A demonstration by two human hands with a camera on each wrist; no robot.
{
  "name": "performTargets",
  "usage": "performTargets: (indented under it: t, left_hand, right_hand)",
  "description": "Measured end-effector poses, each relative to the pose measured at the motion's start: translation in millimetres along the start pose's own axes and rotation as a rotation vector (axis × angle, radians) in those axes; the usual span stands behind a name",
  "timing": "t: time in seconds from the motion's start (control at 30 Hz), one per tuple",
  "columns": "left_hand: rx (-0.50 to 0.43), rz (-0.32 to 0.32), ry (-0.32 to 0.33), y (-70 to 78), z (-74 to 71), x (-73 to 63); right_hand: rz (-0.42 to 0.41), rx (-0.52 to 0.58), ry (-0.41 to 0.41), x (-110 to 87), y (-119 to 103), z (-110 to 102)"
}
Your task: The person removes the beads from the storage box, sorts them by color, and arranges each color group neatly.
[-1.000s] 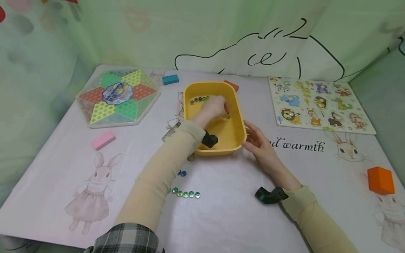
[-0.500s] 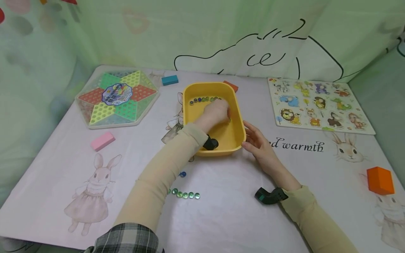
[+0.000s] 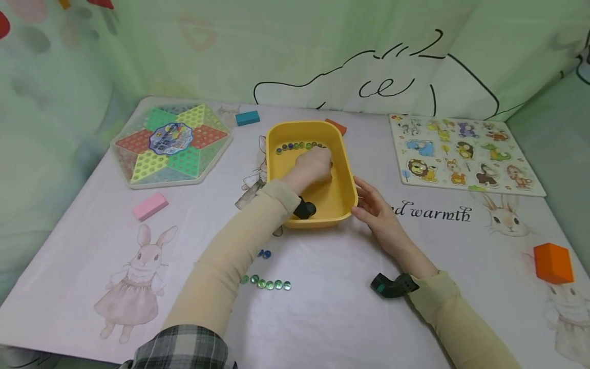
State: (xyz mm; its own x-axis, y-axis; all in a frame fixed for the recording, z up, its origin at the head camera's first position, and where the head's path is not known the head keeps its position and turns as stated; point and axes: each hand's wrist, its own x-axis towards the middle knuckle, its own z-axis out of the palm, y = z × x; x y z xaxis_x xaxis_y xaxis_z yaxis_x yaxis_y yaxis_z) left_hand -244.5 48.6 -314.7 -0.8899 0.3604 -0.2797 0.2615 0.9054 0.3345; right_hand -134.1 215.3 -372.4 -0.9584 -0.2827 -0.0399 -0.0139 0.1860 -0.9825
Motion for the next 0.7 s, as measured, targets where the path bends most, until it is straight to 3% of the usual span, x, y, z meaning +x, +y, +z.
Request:
performTargets:
  t: [0.2, 0.4, 0.7]
  left_hand:
    - [-0.140, 0.101, 0.006, -8.1, -17.4, -16.6]
    - [-0.281, 0.215, -0.001, -11.6, -34.6, -53.3]
    - [-0.264, 0.363, -0.017, -17.8, -31.6, -110.1]
  right_hand:
    - [-0.007, -0.022, -0.003, 2.1, 2.0, 0.6]
    - [-0.017, -0.030, -0.012, 3.3, -0.5, -1.8]
    - [0.001, 0.002, -0.004, 2.5, -3.2, -0.2]
